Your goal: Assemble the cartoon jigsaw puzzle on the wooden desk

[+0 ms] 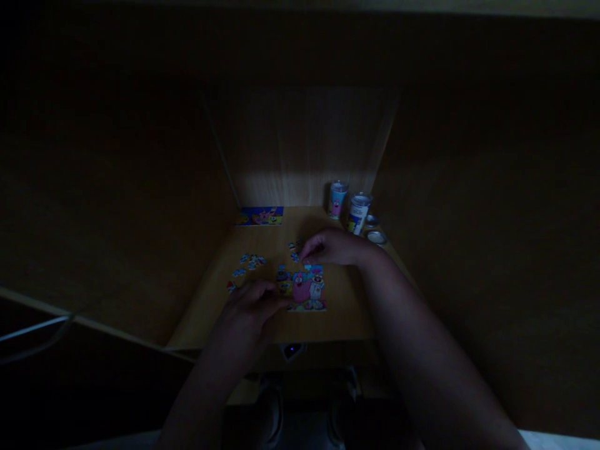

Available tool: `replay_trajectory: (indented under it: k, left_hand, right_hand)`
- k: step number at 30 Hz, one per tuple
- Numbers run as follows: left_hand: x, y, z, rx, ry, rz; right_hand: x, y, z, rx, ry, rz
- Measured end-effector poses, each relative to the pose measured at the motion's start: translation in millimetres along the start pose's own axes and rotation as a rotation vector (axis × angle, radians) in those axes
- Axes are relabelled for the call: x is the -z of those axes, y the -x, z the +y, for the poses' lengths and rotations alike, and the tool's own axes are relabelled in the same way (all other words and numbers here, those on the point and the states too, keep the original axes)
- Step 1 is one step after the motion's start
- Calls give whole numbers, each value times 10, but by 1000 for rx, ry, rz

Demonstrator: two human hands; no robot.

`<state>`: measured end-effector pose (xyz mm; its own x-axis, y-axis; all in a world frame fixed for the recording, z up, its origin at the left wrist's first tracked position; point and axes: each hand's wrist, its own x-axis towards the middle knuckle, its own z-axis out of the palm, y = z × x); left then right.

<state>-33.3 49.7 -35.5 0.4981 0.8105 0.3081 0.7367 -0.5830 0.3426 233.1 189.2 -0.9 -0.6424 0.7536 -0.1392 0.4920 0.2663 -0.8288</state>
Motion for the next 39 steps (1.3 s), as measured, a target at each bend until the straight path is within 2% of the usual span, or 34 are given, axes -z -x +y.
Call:
replay_trajectory:
  k: [7,21,27,30,34,39]
  left_hand:
    - [3,-10,9,-6,-6,21]
    - [12,-15,23,-73,11,22]
    - [-1,-11,15,-89,-1,34]
    - [3,-14,13,-96,-7,48]
    - [-4,-11,10,-92,6,42]
    - [-6,-10,17,-78,30,63]
  right_hand:
    - [-46,-27,-31,-26,-10,-75]
    - [-66,-46,17,11,129,-46]
    - [-74,-38,31,38,169,-16]
    - [-51,-24,24,45,211,54]
    - [-10,3,15,-31,315,142]
    - [-27,12,36,-76,304,123]
